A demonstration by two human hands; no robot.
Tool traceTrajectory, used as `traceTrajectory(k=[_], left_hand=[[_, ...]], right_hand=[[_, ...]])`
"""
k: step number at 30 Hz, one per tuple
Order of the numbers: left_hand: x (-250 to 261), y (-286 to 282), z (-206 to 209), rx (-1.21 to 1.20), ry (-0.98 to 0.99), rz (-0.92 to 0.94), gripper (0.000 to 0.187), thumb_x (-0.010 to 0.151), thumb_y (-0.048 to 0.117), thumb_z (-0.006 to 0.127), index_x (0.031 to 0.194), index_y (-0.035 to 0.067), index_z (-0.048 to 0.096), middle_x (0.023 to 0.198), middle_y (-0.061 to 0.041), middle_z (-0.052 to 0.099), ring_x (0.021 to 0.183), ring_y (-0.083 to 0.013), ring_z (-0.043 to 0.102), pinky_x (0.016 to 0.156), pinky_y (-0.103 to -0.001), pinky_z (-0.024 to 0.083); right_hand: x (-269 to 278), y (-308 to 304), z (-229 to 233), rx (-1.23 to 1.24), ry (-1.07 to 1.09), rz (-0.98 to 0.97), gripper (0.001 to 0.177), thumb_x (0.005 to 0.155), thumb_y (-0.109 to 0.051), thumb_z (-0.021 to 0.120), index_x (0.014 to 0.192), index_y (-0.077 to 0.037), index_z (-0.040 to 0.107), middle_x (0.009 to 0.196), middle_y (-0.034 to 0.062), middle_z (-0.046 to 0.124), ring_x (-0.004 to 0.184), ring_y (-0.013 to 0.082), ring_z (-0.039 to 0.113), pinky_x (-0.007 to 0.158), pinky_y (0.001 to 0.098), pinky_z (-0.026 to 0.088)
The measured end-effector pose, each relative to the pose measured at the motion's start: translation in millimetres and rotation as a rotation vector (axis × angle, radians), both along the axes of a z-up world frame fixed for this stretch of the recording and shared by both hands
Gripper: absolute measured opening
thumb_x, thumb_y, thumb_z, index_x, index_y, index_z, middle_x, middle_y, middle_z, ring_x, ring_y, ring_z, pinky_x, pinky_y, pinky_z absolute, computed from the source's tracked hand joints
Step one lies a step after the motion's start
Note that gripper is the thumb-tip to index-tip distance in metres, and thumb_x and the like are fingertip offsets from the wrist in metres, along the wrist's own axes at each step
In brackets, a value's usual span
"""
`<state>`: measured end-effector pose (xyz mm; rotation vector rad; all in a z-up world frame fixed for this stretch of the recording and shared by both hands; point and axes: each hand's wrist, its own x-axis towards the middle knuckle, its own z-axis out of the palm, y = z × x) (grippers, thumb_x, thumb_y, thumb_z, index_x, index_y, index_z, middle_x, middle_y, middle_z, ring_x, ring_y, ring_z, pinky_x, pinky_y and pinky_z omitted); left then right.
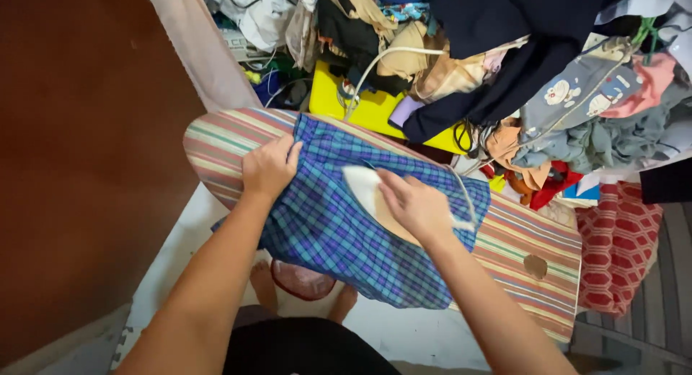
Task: The person irons a dark blue long-sleeved shirt and a blue plaid short on a striped ironing board. They smooth the fabric with their hands and use a white electric iron to press the garments, flipping them to treat different sections.
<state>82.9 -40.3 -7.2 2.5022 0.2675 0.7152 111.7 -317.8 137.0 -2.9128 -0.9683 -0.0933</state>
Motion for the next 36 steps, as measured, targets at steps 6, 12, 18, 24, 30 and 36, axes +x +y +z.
traceTrajectory(k=[6,12,18,24,30,36], left_hand=[[-3.5,-1.5,12.4,-0.044,0.027,0.015,0.031,0.101,0.035,0.066,0.082,0.012,0.061,0.072,-0.013,0.067,0.063,-0.0393,0.065,0.055,-0.052,0.049],[-2.5,-0.5,13.5,-0.062,0.041,0.007,0.032,0.101,0.037,0.064,0.081,0.012,0.061,0.075,-0.011,0.068,0.065,-0.039,0.065,0.056,-0.052,0.049],[-2.5,0.8,18.0,-0.059,0.142,0.013,0.034,0.1,0.041,0.065,0.082,0.012,0.062,0.074,-0.012,0.067,0.068,-0.0393,0.065,0.058,-0.053,0.048],[-1.7,-5.4,21.1,-0.224,0.192,0.059,0.03,0.099,0.042,0.067,0.09,0.013,0.069,0.082,-0.013,0.071,0.078,-0.0395,0.067,0.068,-0.053,0.05],[56.8,-40.5,-32.4,-0.95,0.419,-0.078,0.053,0.082,0.059,0.074,0.1,0.009,0.076,0.099,-0.018,0.079,0.096,-0.0351,0.075,0.086,-0.045,0.056],[51.0,-37.4,-6.9,-0.835,0.092,0.008,0.067,0.096,0.059,0.066,0.131,0.002,0.061,0.119,-0.026,0.069,0.111,-0.0392,0.067,0.095,-0.046,0.05]], right_hand=[[-7.2,-140.5,-24.3,0.037,0.063,-0.269,0.035,0.098,-0.047,0.058,0.128,-0.032,0.068,0.101,0.0105,0.077,0.078,0.0332,0.074,0.064,0.0453,0.059],[-18.5,-220.3,-28.1,-0.135,0.089,-0.616,0.034,0.1,-0.05,0.059,0.13,-0.037,0.069,0.091,0.0102,0.079,0.083,0.0319,0.076,0.077,0.0452,0.059],[-11.7,-208.1,-25.3,0.013,0.017,-0.347,0.032,0.099,-0.045,0.059,0.127,-0.031,0.068,0.103,0.0089,0.077,0.079,0.0347,0.073,0.067,0.0468,0.058],[-5.6,-218.6,-28.1,0.025,0.012,-0.465,0.033,0.1,-0.05,0.056,0.127,-0.035,0.069,0.097,0.0072,0.078,0.079,0.0339,0.073,0.07,0.0462,0.058],[-19.3,-197.4,5.2,0.127,0.179,-0.606,0.032,0.099,-0.046,0.061,0.126,-0.032,0.071,0.079,0.0119,0.076,0.077,0.0321,0.074,0.07,0.0454,0.057],[-13.3,-126.2,41.5,0.339,0.103,-0.468,0.032,0.097,-0.041,0.061,0.124,-0.029,0.072,0.087,0.0123,0.076,0.075,0.0304,0.076,0.068,0.0435,0.057]])
